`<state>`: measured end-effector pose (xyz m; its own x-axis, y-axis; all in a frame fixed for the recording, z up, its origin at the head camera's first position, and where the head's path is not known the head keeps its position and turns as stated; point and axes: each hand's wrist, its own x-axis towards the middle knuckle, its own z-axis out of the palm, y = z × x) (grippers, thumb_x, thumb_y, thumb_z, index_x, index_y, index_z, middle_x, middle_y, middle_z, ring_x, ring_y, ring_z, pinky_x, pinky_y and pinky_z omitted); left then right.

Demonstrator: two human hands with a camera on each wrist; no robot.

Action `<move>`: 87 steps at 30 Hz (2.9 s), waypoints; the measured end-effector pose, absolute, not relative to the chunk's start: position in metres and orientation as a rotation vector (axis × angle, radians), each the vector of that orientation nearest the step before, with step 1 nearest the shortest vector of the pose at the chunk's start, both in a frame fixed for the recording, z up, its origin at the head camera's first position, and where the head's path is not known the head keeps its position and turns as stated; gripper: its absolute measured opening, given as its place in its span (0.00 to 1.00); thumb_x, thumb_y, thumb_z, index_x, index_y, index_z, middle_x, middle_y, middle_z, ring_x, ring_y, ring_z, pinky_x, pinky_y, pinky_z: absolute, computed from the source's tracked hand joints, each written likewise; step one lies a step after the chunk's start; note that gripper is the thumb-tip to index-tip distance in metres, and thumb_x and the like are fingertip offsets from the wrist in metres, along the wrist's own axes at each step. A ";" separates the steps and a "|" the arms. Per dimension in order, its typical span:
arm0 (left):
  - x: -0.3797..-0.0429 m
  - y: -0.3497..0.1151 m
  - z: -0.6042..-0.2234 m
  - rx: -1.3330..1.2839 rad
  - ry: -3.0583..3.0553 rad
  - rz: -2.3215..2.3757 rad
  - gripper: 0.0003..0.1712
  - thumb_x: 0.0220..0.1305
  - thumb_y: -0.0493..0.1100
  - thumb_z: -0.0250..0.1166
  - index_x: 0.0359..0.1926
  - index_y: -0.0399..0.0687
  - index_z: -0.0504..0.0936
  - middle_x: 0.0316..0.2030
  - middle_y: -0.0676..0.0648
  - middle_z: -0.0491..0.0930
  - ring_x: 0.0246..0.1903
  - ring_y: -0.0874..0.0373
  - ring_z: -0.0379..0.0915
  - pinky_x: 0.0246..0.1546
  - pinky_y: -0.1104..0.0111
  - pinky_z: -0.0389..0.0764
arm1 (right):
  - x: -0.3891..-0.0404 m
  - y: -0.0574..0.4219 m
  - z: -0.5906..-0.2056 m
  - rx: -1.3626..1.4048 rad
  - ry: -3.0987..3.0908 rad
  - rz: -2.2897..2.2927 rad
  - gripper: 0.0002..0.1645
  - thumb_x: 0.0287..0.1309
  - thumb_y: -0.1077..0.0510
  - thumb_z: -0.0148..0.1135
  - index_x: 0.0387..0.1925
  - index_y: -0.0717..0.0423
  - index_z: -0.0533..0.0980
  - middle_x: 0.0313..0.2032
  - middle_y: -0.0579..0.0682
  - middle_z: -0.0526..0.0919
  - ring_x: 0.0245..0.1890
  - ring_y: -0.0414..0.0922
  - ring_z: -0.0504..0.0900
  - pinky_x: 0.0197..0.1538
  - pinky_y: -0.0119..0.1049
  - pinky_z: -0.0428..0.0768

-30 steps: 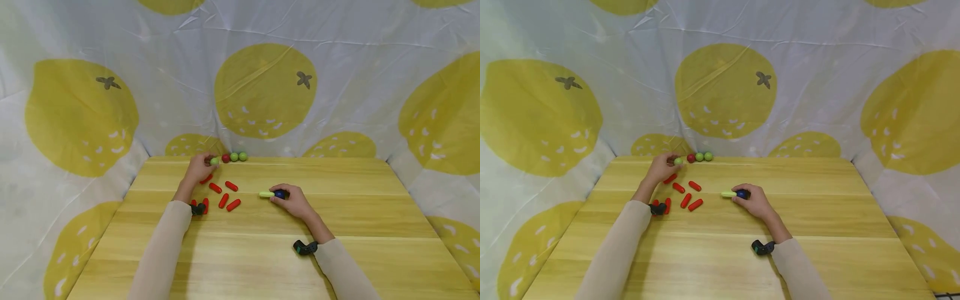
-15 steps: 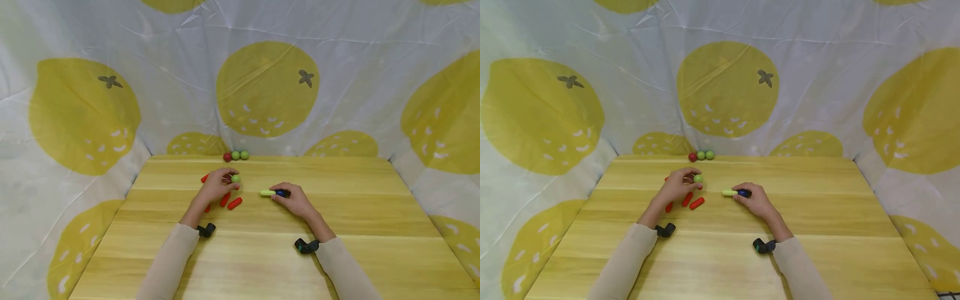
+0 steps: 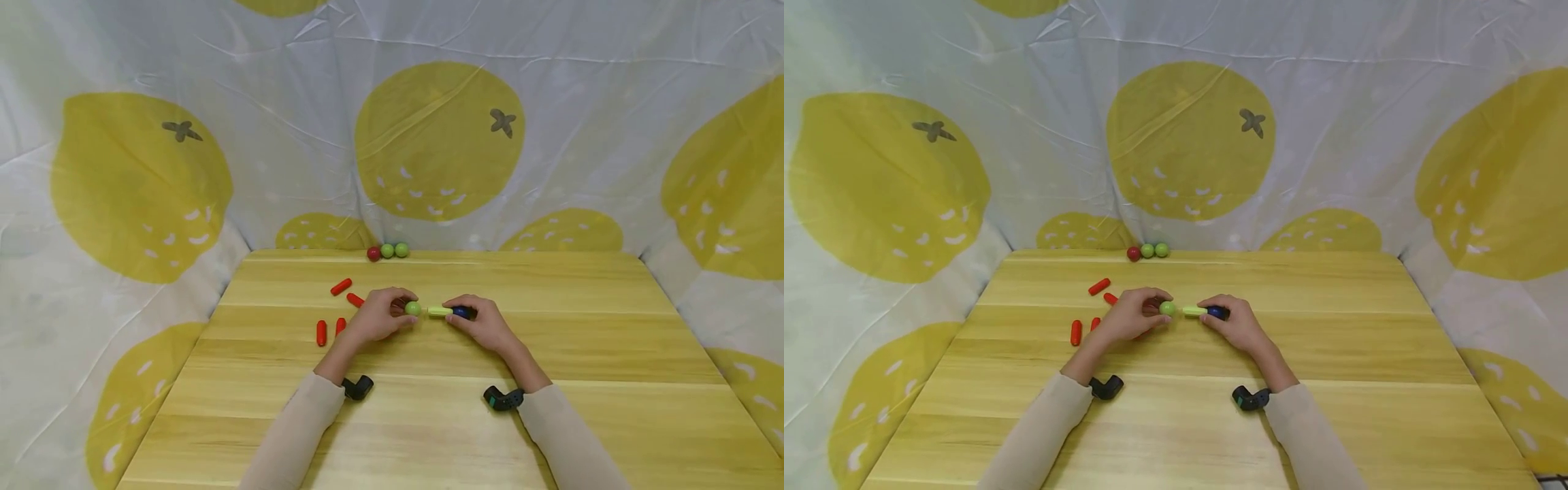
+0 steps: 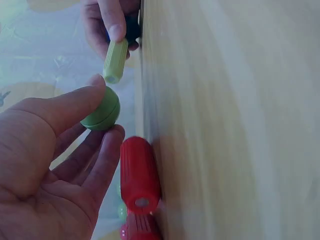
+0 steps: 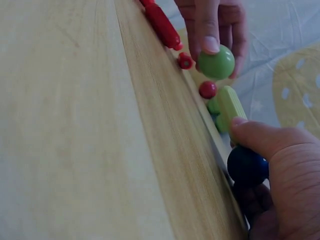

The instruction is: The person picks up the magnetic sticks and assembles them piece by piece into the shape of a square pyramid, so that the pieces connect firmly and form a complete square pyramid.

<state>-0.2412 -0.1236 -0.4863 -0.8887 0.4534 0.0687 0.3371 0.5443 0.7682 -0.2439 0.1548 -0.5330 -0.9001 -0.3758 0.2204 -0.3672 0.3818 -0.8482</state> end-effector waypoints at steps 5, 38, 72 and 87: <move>-0.243 -0.117 -0.490 0.659 2.628 1.245 0.20 0.64 0.45 0.74 0.57 0.50 0.84 0.49 0.53 0.86 0.49 0.60 0.83 0.55 0.67 0.84 | -0.244 0.155 -0.532 -0.711 2.612 -1.589 0.19 0.64 0.58 0.71 0.55 0.57 0.84 0.54 0.56 0.87 0.56 0.56 0.83 0.59 0.46 0.80; -0.242 -0.112 -0.493 0.684 2.597 1.283 0.20 0.65 0.41 0.74 0.56 0.44 0.82 0.51 0.44 0.84 0.51 0.53 0.85 0.56 0.63 0.85 | -0.241 0.149 -0.520 -1.040 2.533 -1.350 0.34 0.60 0.70 0.63 0.69 0.55 0.74 0.50 0.55 0.81 0.25 0.44 0.67 0.31 0.30 0.67; -0.262 -0.232 -0.487 -0.101 2.983 1.222 0.14 0.71 0.39 0.66 0.55 0.42 0.86 0.51 0.38 0.85 0.50 0.43 0.81 0.51 0.52 0.83 | -0.226 0.156 -0.494 -0.499 2.518 -1.610 0.21 0.67 0.64 0.66 0.59 0.68 0.78 0.51 0.65 0.83 0.44 0.53 0.81 0.41 0.28 0.81; -0.260 -0.224 -0.477 -0.003 2.942 1.340 0.19 0.71 0.37 0.66 0.61 0.40 0.82 0.52 0.39 0.86 0.52 0.43 0.84 0.51 0.54 0.86 | -0.242 0.164 -0.532 -0.481 2.524 -1.694 0.18 0.65 0.60 0.70 0.55 0.57 0.81 0.49 0.59 0.85 0.45 0.47 0.83 0.45 0.26 0.82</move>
<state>-0.2597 -0.2238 -0.4768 -0.9958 -0.0399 0.0824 0.0360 0.6571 0.7530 -0.2415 0.1645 -0.5319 -0.9491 -0.2915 0.1193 -0.2209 0.3458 -0.9119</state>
